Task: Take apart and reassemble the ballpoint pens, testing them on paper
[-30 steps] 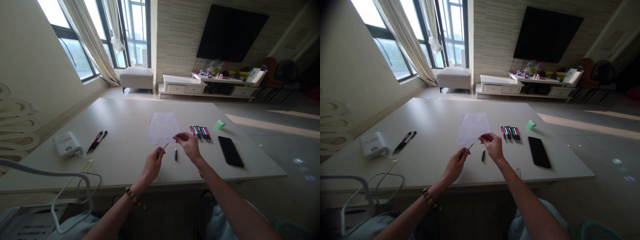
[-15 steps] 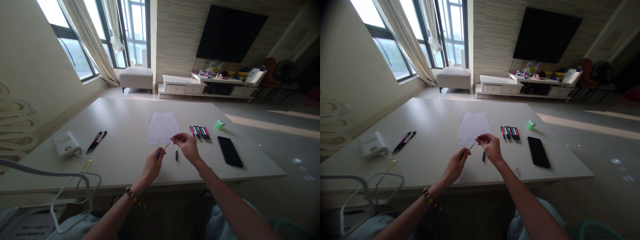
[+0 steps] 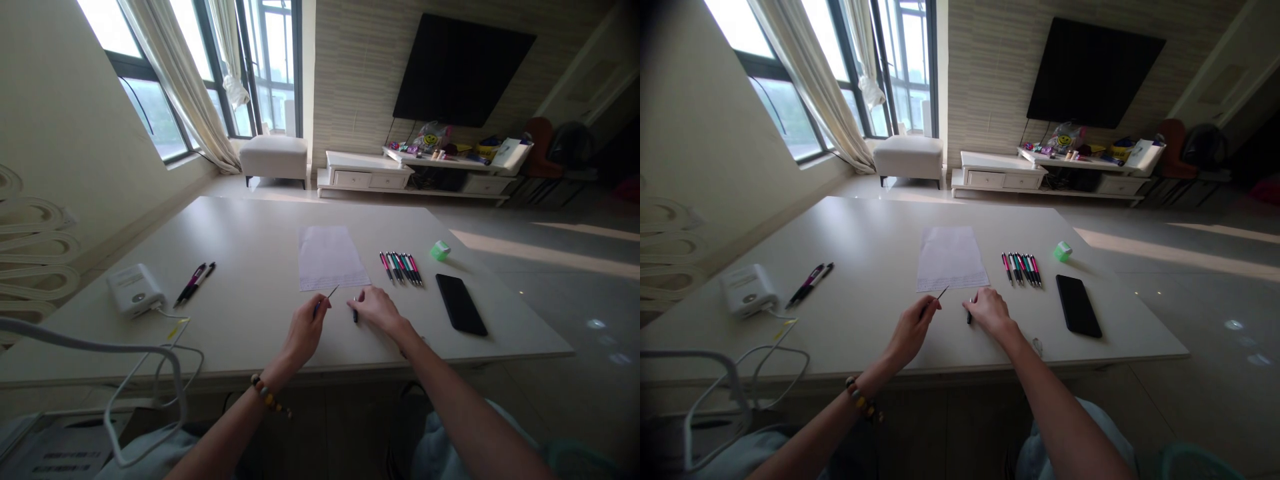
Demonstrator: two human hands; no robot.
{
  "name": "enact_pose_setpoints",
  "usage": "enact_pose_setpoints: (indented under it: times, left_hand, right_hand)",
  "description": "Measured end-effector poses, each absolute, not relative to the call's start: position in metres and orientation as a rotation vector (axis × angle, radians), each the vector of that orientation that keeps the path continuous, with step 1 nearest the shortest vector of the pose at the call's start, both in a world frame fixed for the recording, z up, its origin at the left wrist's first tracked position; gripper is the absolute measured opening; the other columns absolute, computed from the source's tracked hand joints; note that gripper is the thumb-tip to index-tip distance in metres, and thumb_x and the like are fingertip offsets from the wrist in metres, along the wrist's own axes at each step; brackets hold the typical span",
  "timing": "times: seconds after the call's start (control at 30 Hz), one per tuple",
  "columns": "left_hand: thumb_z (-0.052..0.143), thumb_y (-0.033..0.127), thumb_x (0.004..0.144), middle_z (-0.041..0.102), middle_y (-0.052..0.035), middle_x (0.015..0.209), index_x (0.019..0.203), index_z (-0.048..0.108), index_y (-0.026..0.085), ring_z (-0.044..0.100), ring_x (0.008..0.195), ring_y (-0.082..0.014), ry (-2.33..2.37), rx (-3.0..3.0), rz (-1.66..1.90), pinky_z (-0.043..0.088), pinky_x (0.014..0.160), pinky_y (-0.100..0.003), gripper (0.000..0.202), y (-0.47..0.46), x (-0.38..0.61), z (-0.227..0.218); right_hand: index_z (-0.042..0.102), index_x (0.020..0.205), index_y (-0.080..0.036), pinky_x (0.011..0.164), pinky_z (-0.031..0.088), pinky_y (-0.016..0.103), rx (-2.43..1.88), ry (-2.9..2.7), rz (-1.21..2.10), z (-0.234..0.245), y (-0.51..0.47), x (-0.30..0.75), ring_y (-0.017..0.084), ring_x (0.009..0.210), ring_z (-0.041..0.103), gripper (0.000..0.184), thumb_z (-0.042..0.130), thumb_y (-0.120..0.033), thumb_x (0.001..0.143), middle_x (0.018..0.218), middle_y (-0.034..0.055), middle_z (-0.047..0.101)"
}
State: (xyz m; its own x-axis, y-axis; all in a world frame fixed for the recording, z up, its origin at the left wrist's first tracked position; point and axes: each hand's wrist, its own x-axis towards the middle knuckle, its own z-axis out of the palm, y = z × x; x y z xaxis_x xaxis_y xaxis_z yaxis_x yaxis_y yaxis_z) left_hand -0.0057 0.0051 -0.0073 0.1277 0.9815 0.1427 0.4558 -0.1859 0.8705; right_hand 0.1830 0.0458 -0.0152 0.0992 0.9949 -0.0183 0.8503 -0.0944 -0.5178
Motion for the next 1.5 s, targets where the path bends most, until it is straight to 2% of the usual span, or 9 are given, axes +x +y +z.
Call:
enact_pose_setpoints:
  times: [0.1, 0.2, 0.3, 0.4, 0.93, 1.23, 1.5]
  left_hand:
    - [0.039, 0.042, 0.087, 0.045, 0.0049, 0.058, 0.079, 0.057, 0.02, 0.041, 0.056, -0.0116, 1.388, 1.737, 0.987, 0.032, 0.056, -0.023, 0.03, 0.005, -0.006, -0.007]
    - [0.038, 0.042, 0.087, 0.046, 0.0044, 0.06, 0.079, 0.057, 0.02, 0.041, 0.057, -0.0119, 1.38, 1.733, 0.985, 0.031, 0.057, -0.023, 0.03, 0.005, -0.006, -0.007]
    - [0.037, 0.043, 0.088, 0.045, 0.0041, 0.06, 0.079, 0.056, 0.02, 0.042, 0.058, -0.0126, 1.386, 1.727, 0.977, 0.031, 0.057, -0.023, 0.03, 0.005, -0.006, -0.008]
    - [0.037, 0.043, 0.088, 0.044, 0.0041, 0.059, 0.079, 0.056, 0.02, 0.041, 0.058, -0.0128, 1.392, 1.732, 0.967, 0.031, 0.058, -0.024, 0.03, 0.005, -0.006, -0.009]
    - [0.037, 0.041, 0.088, 0.046, 0.0042, 0.061, 0.079, 0.056, 0.019, 0.04, 0.058, -0.0117, 1.407, 1.776, 0.936, 0.031, 0.056, -0.022, 0.031, 0.007, -0.003, -0.01]
    - [0.039, 0.039, 0.088, 0.048, 0.0046, 0.06, 0.086, 0.058, 0.019, 0.043, 0.056, -0.0111, 1.432, 1.805, 0.894, 0.032, 0.055, -0.022, 0.028, 0.007, -0.004, -0.006]
    - [0.043, 0.031, 0.089, 0.061, -0.0012, 0.072, 0.083, 0.06, 0.018, 0.053, 0.065, -0.0144, 1.385, 2.075, 0.848, 0.037, 0.061, -0.025, 0.022, 0.006, -0.01, 0.001]
  right_hand:
    - [0.062, 0.055, -0.017, 0.054, 0.044, 0.025, -1.916, -1.756, 0.672, -0.019, 0.049, 0.18, 0.02, 0.06, 0.065, 0.019, 0.063, -0.031, 0.068, 0.059, 0.0083, 0.068]
    - [0.062, 0.066, -0.016, 0.045, 0.043, 0.024, -1.604, -1.441, 0.842, -0.008, 0.053, 0.176, 0.016, 0.047, 0.06, 0.024, 0.056, -0.037, 0.075, 0.058, 0.0058, 0.066]
    - [0.06, 0.081, -0.014, 0.039, 0.041, 0.023, -1.282, -1.164, 0.862, 0.008, 0.053, 0.172, 0.015, 0.049, 0.06, 0.03, 0.055, -0.044, 0.078, 0.066, 0.0065, 0.068]
    - [0.058, 0.084, -0.015, 0.038, 0.041, 0.022, -1.162, -1.111, 0.864, 0.018, 0.047, 0.167, 0.014, 0.049, 0.06, 0.032, 0.058, -0.046, 0.077, 0.067, 0.0056, 0.067]
    - [0.06, 0.083, -0.014, 0.036, 0.041, 0.02, -1.155, -1.172, 0.858, 0.017, 0.04, 0.163, 0.015, 0.051, 0.062, 0.034, 0.06, -0.046, 0.076, 0.068, 0.006, 0.066]
    - [0.062, 0.083, -0.013, 0.04, 0.044, 0.021, -1.139, -1.464, 1.11, 0.014, 0.034, 0.156, 0.015, 0.054, 0.063, 0.032, 0.063, -0.043, 0.072, 0.071, 0.0072, 0.068]
    - [0.059, 0.073, -0.015, 0.046, 0.04, 0.022, -1.159, -1.668, 1.147, 0.022, 0.032, 0.169, 0.011, 0.052, 0.057, 0.023, 0.058, -0.037, 0.08, 0.066, 0.0042, 0.067]
